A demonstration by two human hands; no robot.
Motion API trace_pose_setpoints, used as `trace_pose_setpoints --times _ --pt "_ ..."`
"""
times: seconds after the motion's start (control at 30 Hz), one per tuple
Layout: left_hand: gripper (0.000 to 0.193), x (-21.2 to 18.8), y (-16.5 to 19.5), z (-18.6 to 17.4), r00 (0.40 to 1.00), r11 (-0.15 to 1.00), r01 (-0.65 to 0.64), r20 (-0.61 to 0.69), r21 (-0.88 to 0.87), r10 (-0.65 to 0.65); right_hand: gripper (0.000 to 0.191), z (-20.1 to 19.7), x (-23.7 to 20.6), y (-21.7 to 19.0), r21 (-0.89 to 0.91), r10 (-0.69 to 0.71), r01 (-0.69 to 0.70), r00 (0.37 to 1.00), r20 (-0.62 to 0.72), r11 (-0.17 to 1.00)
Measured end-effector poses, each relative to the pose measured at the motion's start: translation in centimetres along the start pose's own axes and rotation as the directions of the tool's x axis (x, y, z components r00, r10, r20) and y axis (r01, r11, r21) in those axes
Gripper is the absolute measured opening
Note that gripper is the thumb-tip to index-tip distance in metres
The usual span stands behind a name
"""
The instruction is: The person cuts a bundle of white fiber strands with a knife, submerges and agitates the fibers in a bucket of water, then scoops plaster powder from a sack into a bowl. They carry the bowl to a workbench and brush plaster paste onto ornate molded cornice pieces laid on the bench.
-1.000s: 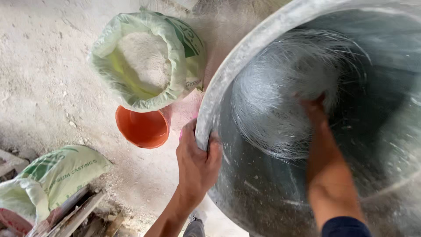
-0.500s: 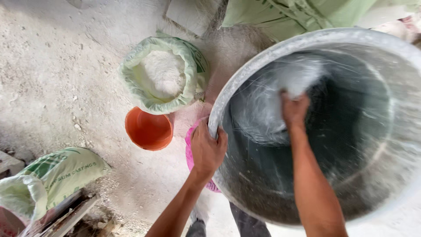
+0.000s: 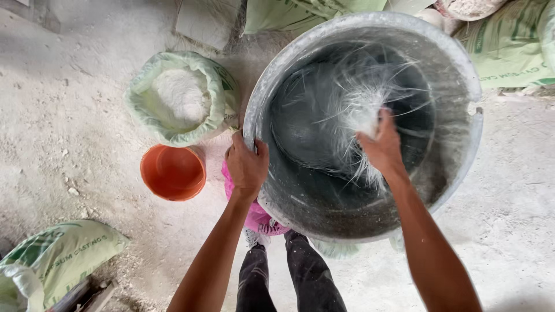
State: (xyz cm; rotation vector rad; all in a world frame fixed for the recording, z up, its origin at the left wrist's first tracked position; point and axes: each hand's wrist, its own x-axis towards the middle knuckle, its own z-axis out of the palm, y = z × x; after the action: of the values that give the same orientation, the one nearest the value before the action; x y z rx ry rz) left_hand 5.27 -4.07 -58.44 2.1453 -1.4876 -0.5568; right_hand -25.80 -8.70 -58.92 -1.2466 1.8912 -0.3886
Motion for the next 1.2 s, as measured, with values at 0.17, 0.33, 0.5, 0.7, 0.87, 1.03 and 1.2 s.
trace_pose_setpoints --times 0.17,0.33,0.5,0.7,0.87,1.03,1.2 --pt "0.027 0.0 -0.1 -0.1 1.0 0.999 0.004 0.013 -0.04 -0.004 0.1 0.0 -2.0 -0.6 0.091 0.015 -0.019 0.999 0.044 0.996" --pt "0.028 -0.3 -0.1 -0.1 0.998 0.995 0.055 0.023 -0.084 -0.053 0.095 1.5 -2.8 2.1 0.569 -0.284 0.295 0.952 -0.112 0.768" --pt "0.029 -0.5 0.4 -0.3 1.0 0.993 0.017 0.019 -0.115 -0.015 0.094 2.6 -3.3 4.8 0.578 -0.108 0.164 0.986 -0.13 0.799" --pt "0.031 -0.5 1.2 -0.8 0.999 0.989 0.034 0.017 -0.141 -0.032 0.079 2.4 -2.7 4.3 0.603 -0.198 0.177 0.98 -0.033 0.778" --pt "0.029 -0.5 1.5 -1.2 1.0 0.985 -0.02 -0.005 -0.169 0.02 0.086 1.9 -2.1 2.7 0.148 -0.108 0.086 0.982 0.153 0.985" --pt "0.028 -0.4 1.8 -1.5 0.995 0.972 0.065 0.085 -0.224 -0.047 0.075 2.6 -1.7 2.5 -0.038 -0.401 0.4 0.916 -0.027 0.916" --pt "0.027 -0.7 1.5 -1.1 0.996 0.985 0.073 0.058 -0.156 -0.065 0.077 3.4 -1.3 3.6 0.172 -0.143 0.158 0.985 -0.101 0.972"
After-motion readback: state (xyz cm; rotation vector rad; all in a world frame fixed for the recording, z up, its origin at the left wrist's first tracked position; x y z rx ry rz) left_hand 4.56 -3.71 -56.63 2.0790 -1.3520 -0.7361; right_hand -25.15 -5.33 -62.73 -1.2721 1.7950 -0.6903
